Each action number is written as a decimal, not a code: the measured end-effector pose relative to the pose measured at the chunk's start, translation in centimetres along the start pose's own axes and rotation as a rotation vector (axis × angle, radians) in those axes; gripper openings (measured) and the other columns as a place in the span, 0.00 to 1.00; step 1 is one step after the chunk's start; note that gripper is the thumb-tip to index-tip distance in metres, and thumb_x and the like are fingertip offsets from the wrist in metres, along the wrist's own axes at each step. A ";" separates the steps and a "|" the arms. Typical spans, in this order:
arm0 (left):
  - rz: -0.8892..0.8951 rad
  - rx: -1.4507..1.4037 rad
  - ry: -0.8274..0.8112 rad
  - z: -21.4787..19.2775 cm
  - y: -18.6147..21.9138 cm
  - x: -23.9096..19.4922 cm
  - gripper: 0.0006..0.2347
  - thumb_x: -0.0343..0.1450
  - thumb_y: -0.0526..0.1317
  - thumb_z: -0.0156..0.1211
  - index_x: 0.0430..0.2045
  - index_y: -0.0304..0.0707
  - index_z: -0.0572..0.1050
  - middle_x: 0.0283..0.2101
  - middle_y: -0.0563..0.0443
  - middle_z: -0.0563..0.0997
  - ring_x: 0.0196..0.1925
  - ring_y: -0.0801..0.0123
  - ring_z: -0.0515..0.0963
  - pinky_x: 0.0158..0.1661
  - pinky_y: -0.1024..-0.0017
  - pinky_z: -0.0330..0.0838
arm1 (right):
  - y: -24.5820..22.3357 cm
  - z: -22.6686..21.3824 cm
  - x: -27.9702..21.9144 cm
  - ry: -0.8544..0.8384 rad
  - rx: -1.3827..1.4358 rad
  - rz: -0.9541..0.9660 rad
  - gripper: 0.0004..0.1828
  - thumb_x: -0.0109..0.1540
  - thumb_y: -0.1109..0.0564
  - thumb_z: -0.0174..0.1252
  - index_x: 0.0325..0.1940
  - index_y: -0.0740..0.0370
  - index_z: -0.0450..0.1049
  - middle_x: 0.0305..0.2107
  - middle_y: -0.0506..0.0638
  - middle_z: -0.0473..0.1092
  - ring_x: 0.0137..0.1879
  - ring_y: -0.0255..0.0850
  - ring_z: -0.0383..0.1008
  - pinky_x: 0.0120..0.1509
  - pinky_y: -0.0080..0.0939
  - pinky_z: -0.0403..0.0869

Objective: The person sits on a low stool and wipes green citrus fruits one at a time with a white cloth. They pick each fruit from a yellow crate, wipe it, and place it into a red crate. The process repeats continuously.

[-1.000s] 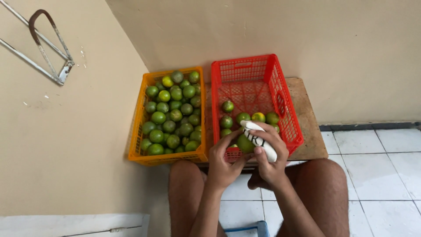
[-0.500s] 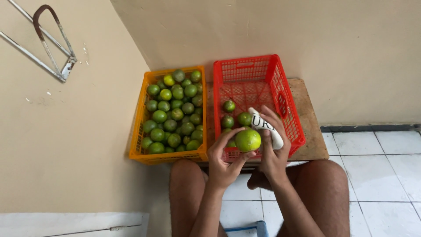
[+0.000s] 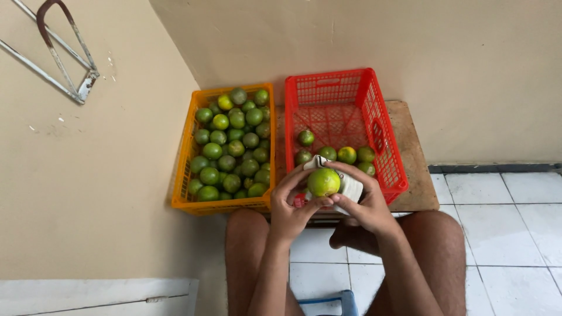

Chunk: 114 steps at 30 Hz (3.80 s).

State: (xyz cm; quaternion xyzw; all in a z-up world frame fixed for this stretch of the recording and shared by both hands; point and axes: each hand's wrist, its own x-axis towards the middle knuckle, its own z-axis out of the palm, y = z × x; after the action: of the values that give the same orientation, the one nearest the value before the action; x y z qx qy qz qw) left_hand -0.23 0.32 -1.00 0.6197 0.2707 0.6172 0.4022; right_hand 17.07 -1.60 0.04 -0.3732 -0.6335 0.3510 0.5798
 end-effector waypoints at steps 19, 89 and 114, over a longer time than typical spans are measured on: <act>-0.535 -0.710 0.021 2.1 -0.6 -0.7 0.21 0.78 0.55 0.46 0.46 0.33 0.75 0.38 0.39 0.84 0.32 0.59 0.86 0.33 0.63 0.83 | -1.3 1.6 -0.4 0.063 0.021 -0.129 0.32 0.55 0.55 0.72 0.60 0.66 0.71 0.55 0.58 0.71 0.69 0.51 0.65 0.75 0.59 0.58; 0.551 1.095 -0.415 -2.6 -0.1 1.2 0.23 0.75 0.25 0.51 0.63 0.53 0.70 0.70 0.56 0.68 0.76 0.44 0.57 0.64 0.62 0.72 | 3.2 2.6 1.9 0.094 -0.189 -0.036 0.32 0.51 0.63 0.68 0.59 0.65 0.69 0.45 0.66 0.76 0.52 0.61 0.79 0.50 0.57 0.79; 0.539 1.037 -0.365 -3.7 -1.5 3.0 0.27 0.76 0.24 0.48 0.69 0.55 0.65 0.72 0.50 0.66 0.74 0.40 0.60 0.54 0.63 0.80 | 2.4 2.3 2.1 0.094 0.003 -0.052 0.40 0.54 0.69 0.72 0.69 0.69 0.64 0.53 0.66 0.70 0.56 0.63 0.76 0.55 0.59 0.80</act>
State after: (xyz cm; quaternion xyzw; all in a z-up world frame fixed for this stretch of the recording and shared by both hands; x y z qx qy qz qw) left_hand -3.40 4.18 -0.92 0.8771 0.2963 0.3690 -0.0820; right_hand 14.88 1.41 -1.26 -0.3719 -0.6147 0.3188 0.6183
